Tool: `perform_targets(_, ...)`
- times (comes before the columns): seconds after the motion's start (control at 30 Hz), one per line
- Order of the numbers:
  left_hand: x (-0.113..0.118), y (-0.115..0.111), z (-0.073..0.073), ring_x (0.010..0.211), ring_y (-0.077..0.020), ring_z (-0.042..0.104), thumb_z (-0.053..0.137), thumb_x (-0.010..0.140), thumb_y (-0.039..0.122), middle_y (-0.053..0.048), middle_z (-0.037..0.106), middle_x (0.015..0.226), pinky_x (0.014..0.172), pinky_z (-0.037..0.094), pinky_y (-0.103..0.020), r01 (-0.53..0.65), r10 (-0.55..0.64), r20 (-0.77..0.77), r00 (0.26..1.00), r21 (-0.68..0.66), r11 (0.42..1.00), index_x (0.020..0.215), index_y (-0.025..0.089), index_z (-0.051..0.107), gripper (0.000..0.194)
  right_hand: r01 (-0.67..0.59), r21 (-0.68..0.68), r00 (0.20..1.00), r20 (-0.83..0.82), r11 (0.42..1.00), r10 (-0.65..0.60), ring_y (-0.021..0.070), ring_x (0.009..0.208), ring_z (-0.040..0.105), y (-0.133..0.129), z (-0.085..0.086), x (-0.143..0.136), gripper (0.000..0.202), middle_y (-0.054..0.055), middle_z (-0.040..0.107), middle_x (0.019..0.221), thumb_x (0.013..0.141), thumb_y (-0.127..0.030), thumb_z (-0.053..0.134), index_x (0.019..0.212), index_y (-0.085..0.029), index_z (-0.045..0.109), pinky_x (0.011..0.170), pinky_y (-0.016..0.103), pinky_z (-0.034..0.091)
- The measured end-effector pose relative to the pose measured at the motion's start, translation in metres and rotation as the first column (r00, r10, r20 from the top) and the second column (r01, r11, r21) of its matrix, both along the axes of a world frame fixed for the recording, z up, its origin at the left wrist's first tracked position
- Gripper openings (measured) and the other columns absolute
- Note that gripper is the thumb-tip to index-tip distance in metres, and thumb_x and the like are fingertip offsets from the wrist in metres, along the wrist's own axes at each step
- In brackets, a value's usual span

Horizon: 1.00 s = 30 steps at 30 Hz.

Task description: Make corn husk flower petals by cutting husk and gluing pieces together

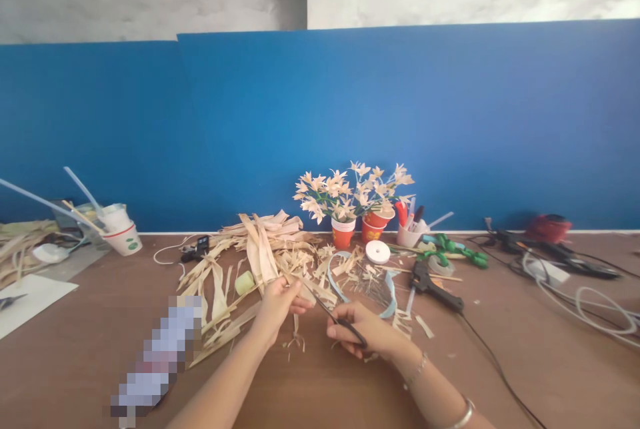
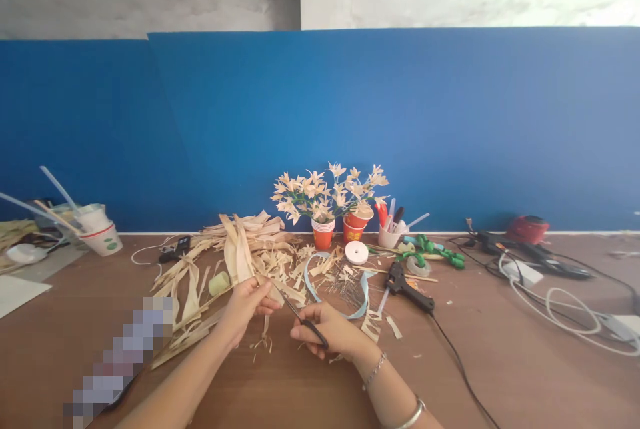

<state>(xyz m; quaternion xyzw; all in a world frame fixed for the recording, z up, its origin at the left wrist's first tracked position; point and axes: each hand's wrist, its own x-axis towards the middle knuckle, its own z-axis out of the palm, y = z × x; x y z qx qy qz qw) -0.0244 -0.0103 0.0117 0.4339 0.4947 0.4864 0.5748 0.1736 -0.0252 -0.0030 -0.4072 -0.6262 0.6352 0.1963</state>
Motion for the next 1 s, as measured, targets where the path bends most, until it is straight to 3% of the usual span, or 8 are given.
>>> perform_targets(0.27, 0.0, 0.001, -0.004, 0.056, -0.015, 0.068, 0.061, 0.078, 0.033, -0.001, 0.066, 0.058, 0.047, 0.048, -0.018, -0.001, 0.001, -0.031, 1.0, -0.01, 1.0, 0.079, 0.015, 0.053, 0.02, -0.009, 0.015, 1.0, 0.017, 1.0, 0.008, 0.0033, 0.031, 0.039, -0.001, 0.004, 0.0, 0.033, -0.009, 0.046, 0.041, 0.072, -0.047, 0.065, 0.073, -0.015, 0.056, 0.027, 0.011, 0.027)
perform_targets(0.63, 0.001, -0.001, 0.002, 0.057, -0.0143, 0.068, 0.06, 0.08, 0.032, -0.001, 0.066, 0.058, 0.048, 0.049, -0.017, -0.001, 0.0, -0.037, 0.999, -0.032, 0.999, 0.079, 0.015, 0.053, 0.019, -0.005, 0.008, 0.999, 0.053, 1.0, 0.005, 0.0037, 0.031, 0.04, -0.002, 0.006, 0.001, 0.033, -0.008, 0.047, 0.041, 0.072, -0.047, 0.065, 0.072, -0.015, 0.055, 0.026, 0.01, 0.026)
perform_targets(1.0, 0.0, 0.003, -0.005, 0.057, -0.0149, 0.068, 0.063, 0.076, 0.039, -0.002, 0.066, 0.058, 0.047, 0.048, -0.018, 0.002, -0.003, -0.03, 1.0, -0.029, 1.0, 0.078, 0.015, 0.052, 0.027, -0.009, 0.024, 0.998, 0.063, 1.0, 0.007, 0.0032, 0.031, 0.039, -0.003, 0.009, -0.001, 0.032, -0.009, 0.046, 0.041, 0.072, -0.047, 0.064, 0.072, -0.015, 0.056, 0.028, 0.011, 0.029)
